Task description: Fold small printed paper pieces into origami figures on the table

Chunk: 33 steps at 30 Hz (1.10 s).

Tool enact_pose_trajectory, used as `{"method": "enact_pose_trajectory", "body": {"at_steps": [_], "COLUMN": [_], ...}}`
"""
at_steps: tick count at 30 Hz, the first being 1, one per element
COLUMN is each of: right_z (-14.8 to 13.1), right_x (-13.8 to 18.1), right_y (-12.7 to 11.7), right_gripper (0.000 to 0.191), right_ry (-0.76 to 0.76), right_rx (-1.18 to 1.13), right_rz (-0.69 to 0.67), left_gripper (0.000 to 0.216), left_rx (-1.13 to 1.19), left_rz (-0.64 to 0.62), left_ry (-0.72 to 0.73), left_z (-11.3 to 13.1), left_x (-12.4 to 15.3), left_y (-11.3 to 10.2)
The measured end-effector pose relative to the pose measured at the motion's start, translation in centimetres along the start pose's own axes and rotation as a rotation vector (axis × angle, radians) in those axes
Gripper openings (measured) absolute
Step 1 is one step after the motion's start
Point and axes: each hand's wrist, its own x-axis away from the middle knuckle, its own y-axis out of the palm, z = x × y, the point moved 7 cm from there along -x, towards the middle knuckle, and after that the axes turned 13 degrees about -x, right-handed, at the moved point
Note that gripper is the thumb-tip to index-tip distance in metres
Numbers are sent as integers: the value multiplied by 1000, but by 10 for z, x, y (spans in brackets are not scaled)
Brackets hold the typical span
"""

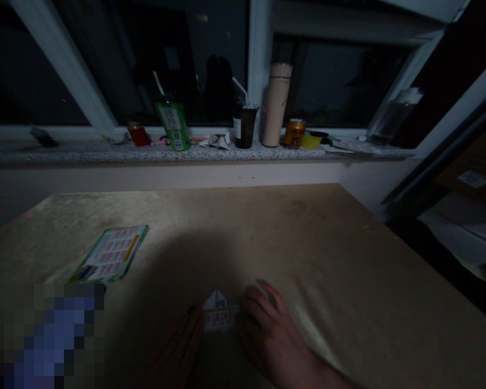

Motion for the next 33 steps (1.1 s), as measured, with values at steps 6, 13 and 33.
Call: {"method": "enact_pose_trajectory", "body": {"at_steps": [6,13,33], "right_z": [-3,10,15], "right_x": [-2,-2,-8], "right_y": [0,12,8], "right_gripper": [16,40,38], "right_ry": [-16,122,168], "right_rx": [-32,-37,-162], "right_rz": [-26,-100,-90], "left_gripper": [84,77,25], "left_rx": [38,-15,534], "left_rz": [-13,97,-7], "left_ry": [75,115,-248], "left_z": [-3,-4,-51], "left_x": [-2,-7,-39], "left_y": [-7,-16,-20]}}
